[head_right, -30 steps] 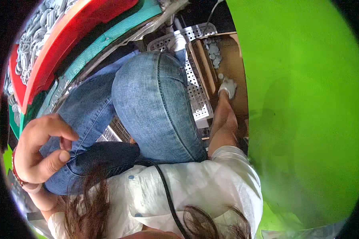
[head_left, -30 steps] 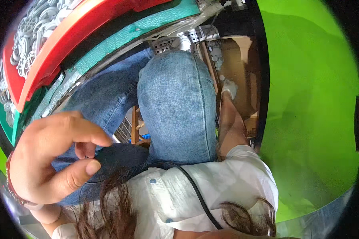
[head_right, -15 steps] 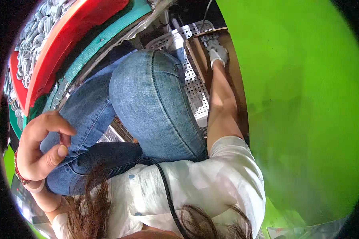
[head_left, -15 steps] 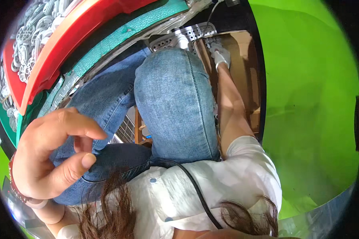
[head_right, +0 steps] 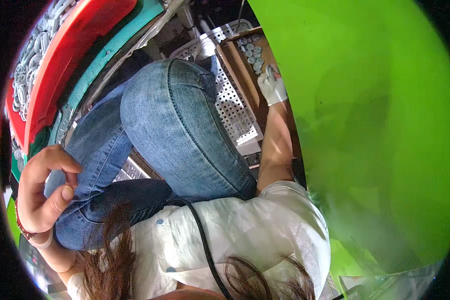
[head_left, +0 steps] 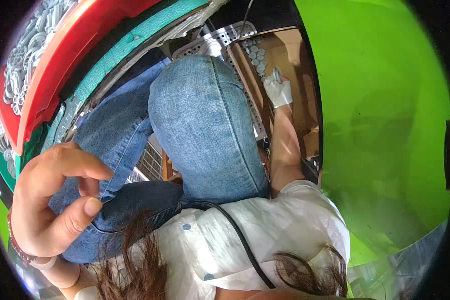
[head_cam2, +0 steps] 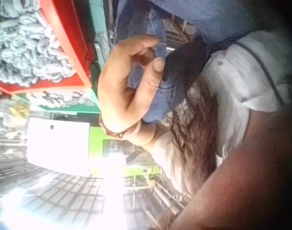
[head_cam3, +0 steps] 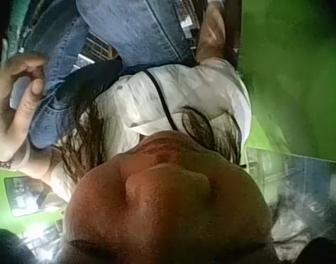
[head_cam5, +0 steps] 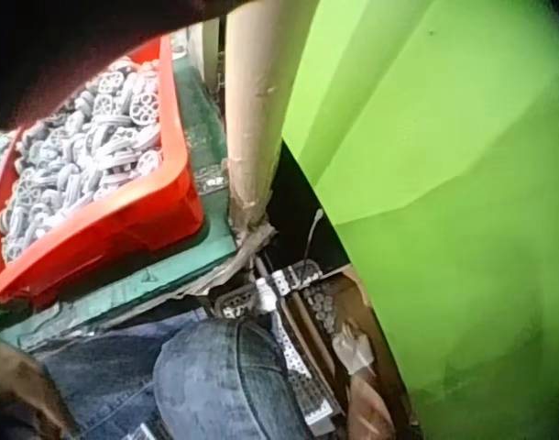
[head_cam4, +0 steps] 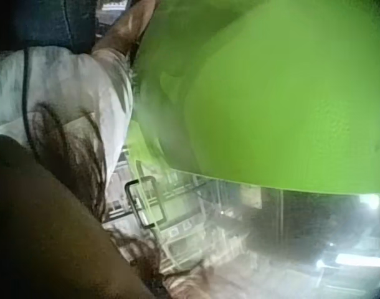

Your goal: Assembling electronic or industrial components by placing parts into a machine and using a mallet to secure them.

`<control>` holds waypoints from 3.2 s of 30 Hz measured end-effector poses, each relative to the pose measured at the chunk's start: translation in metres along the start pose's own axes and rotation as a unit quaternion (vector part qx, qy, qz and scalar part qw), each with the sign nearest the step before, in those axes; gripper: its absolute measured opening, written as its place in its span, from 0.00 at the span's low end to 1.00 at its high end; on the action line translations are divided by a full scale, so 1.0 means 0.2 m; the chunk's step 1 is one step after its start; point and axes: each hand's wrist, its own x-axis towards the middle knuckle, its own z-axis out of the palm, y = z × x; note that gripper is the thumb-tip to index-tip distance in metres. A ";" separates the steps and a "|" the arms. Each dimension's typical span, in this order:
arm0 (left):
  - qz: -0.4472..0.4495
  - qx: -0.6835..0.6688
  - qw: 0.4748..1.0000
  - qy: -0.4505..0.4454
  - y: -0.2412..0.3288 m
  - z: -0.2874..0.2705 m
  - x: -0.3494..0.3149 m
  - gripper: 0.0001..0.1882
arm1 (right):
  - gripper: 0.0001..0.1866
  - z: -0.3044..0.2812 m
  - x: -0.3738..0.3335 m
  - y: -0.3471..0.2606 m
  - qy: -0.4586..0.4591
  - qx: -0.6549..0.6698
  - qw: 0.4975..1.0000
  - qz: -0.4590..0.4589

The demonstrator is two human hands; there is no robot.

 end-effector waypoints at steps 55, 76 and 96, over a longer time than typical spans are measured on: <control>0.418 -0.397 0.816 0.038 -0.07 -0.20 -0.53 0.34 | 0.24 2.11 -1.35 1.17 -0.435 -0.417 0.618 -0.505; -0.354 -0.638 0.383 0.567 -2.38 1.87 -2.50 0.10 | 0.25 2.13 -1.46 1.18 -0.474 -0.481 0.710 -0.200; -0.380 -0.047 0.636 0.670 -2.47 1.15 -1.97 0.21 | 0.19 1.41 -1.79 0.68 -0.191 -0.628 0.588 -0.473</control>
